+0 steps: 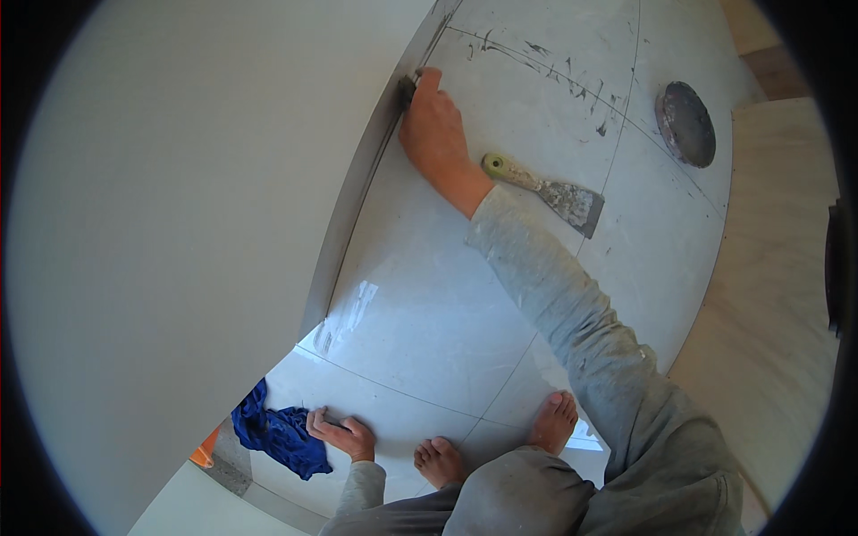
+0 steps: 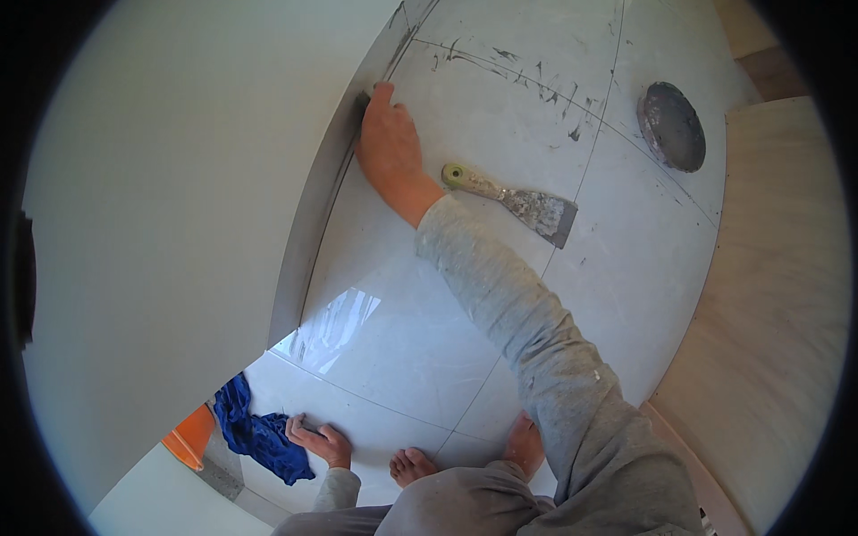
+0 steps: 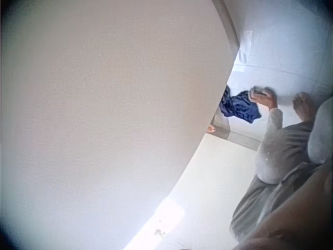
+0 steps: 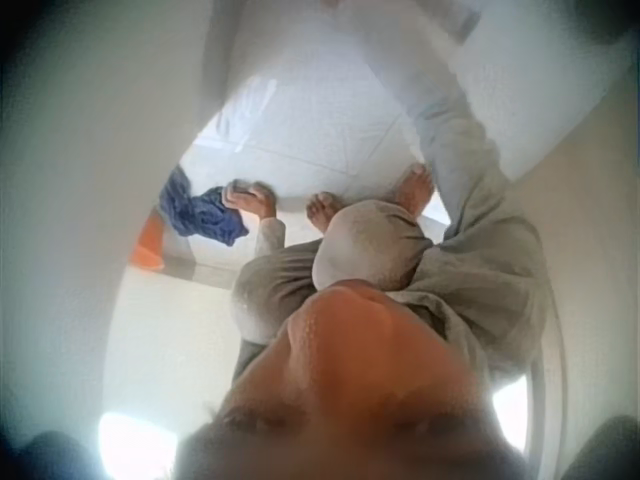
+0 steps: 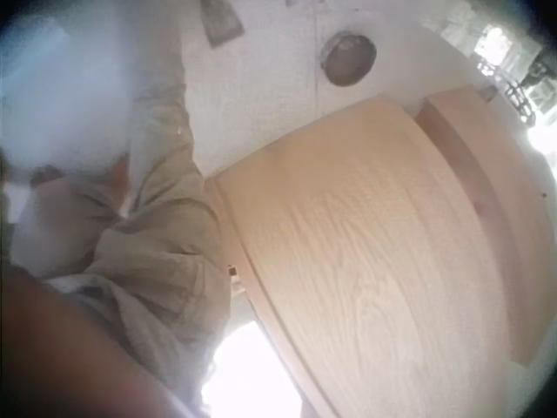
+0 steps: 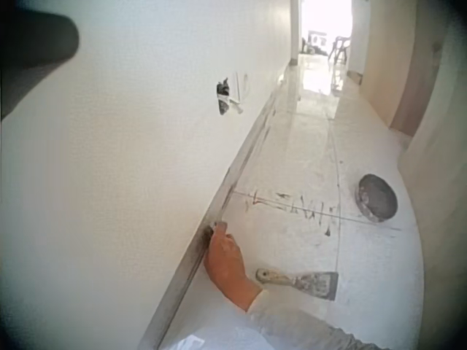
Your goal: The person applies a grey sealant material to the joints between floor tiles and along the base of a wall. The person uses a metal putty knife and their fingers to spread and smooth the material into the gaps.
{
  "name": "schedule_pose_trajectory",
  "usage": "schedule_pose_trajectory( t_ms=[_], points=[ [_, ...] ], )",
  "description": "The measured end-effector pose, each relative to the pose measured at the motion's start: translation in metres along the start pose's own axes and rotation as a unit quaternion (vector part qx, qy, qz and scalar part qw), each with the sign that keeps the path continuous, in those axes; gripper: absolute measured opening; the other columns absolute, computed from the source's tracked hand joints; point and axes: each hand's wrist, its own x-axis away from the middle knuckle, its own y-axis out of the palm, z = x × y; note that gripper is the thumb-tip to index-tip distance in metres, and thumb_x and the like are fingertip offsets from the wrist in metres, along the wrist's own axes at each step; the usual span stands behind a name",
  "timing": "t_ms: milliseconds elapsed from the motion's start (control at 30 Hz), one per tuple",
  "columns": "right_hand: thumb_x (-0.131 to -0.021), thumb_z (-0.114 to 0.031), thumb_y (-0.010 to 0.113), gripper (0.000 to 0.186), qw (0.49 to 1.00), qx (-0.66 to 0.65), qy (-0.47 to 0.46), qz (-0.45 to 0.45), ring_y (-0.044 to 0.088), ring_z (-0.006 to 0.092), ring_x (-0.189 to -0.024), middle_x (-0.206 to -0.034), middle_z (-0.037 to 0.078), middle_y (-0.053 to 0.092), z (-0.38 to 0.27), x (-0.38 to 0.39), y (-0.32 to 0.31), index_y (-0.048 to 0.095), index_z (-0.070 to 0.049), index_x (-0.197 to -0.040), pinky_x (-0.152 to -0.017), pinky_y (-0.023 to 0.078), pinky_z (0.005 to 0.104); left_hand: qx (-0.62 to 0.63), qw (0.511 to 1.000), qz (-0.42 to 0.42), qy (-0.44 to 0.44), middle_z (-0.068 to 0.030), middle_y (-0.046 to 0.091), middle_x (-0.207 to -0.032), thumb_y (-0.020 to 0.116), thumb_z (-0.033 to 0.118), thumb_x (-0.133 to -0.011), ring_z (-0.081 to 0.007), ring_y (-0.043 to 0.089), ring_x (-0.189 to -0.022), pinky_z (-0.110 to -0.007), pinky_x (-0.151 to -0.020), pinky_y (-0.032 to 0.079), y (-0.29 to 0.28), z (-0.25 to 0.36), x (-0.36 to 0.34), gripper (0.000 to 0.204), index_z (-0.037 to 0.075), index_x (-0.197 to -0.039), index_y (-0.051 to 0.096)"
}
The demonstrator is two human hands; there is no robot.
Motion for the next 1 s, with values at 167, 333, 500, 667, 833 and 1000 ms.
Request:
schedule_pose_trajectory(
  t_ms=[167,333,500,667,833,1000],
  points=[
    [-0.082,0.01,0.059,0.052,0.997,-0.05,-0.064,-0.019,0.061,0.0388,-0.094,-0.098,0.025,0.066,-0.046,0.12,0.025,0.043,0.011,-0.131,-0.081,0.055,0.0431,-0.008,1.0,0.005,0.008,-0.0292,0.043,-0.128,0.046,0.008,-0.074,-0.0452,0.041,-0.123,-0.059,-0.111,0.028,-0.001,-0.002,0.001,0.049,-0.008,-0.121,0.048],
    [-0.085,0.009,0.056,0.048,0.982,-0.126,-0.076,-0.121,0.062,0.0363,-0.091,-0.1,0.028,0.066,-0.082,0.218,0.034,0.048,0.012,-0.131,-0.078,0.057,0.0416,-0.007,1.0,0.019,0.018,-0.0294,0.045,-0.126,0.048,0.005,-0.072,-0.046,0.043,-0.122,-0.059,-0.11,0.03,-0.002,-0.002,0.001,0.049,-0.007,-0.119,0.049],
    [-0.087,0.006,0.062,0.056,0.95,-0.233,0.028,-0.208,0.065,0.0491,-0.094,-0.106,0.034,0.065,-0.086,0.244,0.035,0.039,0.008,-0.138,-0.082,0.056,0.0524,0.022,0.999,0.024,0.01,-0.0289,0.047,-0.125,0.049,0.002,-0.072,-0.0465,0.043,-0.121,-0.059,-0.109,0.03,-0.002,0.001,0.0,0.049,-0.007,-0.119,0.05],
    [-0.087,0.008,0.064,0.053,0.962,-0.246,0.083,-0.078,0.067,0.049,-0.096,-0.106,0.032,0.065,-0.073,0.18,0.028,0.038,0.005,-0.134,-0.083,0.056,0.0511,0.018,0.999,0.033,0.012,-0.027,0.049,-0.126,0.052,0.002,-0.071,-0.0445,0.044,-0.122,-0.057,-0.11,0.031,-0.015,-0.006,-0.004,0.048,-0.005,-0.12,0.053],
    [-0.087,0.01,0.062,0.049,0.985,-0.157,-0.008,-0.068,0.068,0.0486,-0.094,-0.102,0.034,0.065,-0.09,0.218,0.045,0.039,0.009,-0.13,-0.08,0.058,0.0493,0.052,0.998,0.017,0.001,-0.0276,0.048,-0.124,0.051,0.0,-0.071,-0.0451,0.044,-0.123,-0.055,-0.112,0.031,-0.008,0.009,-0.006,0.047,-0.006,-0.118,0.052],
    [-0.089,0.008,0.062,0.047,0.974,-0.192,-0.042,-0.115,0.068,0.0479,-0.095,-0.103,0.033,0.067,-0.112,0.276,0.056,0.039,0.008,-0.13,-0.083,0.058,0.0488,0.047,0.998,0.038,-0.006,-0.0275,0.049,-0.124,0.055,0.0,-0.071,-0.0456,0.045,-0.122,-0.055,-0.111,0.032,-0.013,0.001,-0.005,0.048,-0.005,-0.118,0.053]
  ],
)
